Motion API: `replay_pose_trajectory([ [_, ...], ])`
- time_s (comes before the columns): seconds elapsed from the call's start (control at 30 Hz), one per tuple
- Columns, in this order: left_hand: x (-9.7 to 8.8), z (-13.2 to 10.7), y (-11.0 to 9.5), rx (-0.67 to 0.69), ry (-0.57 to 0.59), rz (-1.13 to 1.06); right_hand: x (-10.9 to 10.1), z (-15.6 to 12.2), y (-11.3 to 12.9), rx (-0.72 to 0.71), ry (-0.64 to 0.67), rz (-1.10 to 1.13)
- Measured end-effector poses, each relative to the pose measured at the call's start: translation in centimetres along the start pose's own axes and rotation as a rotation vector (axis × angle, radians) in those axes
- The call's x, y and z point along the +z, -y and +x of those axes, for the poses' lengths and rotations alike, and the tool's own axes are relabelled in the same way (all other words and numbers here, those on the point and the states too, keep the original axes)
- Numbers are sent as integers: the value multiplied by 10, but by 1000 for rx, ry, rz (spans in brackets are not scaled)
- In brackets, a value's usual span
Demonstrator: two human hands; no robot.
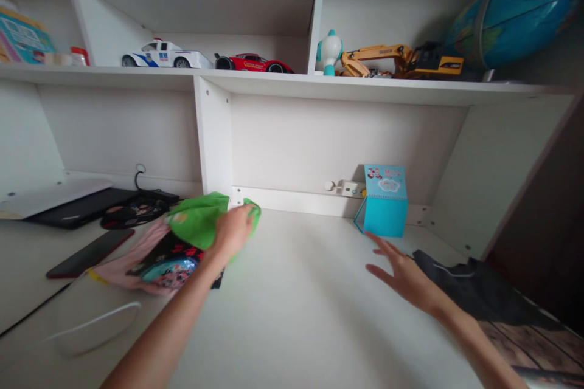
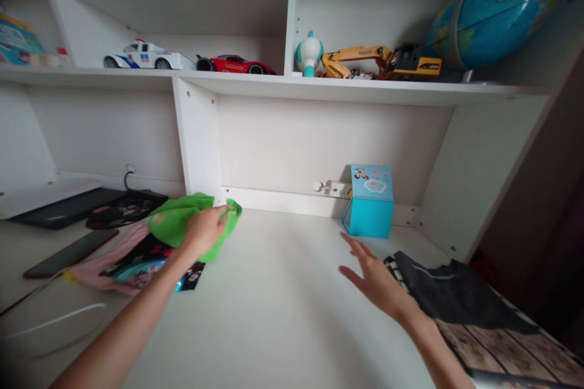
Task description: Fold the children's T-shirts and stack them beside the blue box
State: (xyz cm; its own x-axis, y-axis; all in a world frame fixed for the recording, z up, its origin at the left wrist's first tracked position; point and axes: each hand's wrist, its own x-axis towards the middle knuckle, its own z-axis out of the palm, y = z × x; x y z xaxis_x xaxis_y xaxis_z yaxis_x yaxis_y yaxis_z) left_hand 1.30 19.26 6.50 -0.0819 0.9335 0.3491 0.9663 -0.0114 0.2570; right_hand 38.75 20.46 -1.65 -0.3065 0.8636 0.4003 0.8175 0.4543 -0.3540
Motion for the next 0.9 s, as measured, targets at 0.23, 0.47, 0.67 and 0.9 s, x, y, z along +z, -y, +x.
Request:
replay_pose_trajectory([
  [0.23, -5, -43, -102, 741, 627, -609, -14, 10, 93, -305, 146, 52],
  [0.47, 11, -17, -80, 349, 1012, -1255, -62, -11, 74, -33, 51, -52],
  [0.67, 4, 5, -65, 257, 640, -1406, -102, -20, 53, 4, -175, -348],
  [0.9, -39, 26, -32, 339, 40, -1511, -134, -48, 3, -7, -324, -528],
])
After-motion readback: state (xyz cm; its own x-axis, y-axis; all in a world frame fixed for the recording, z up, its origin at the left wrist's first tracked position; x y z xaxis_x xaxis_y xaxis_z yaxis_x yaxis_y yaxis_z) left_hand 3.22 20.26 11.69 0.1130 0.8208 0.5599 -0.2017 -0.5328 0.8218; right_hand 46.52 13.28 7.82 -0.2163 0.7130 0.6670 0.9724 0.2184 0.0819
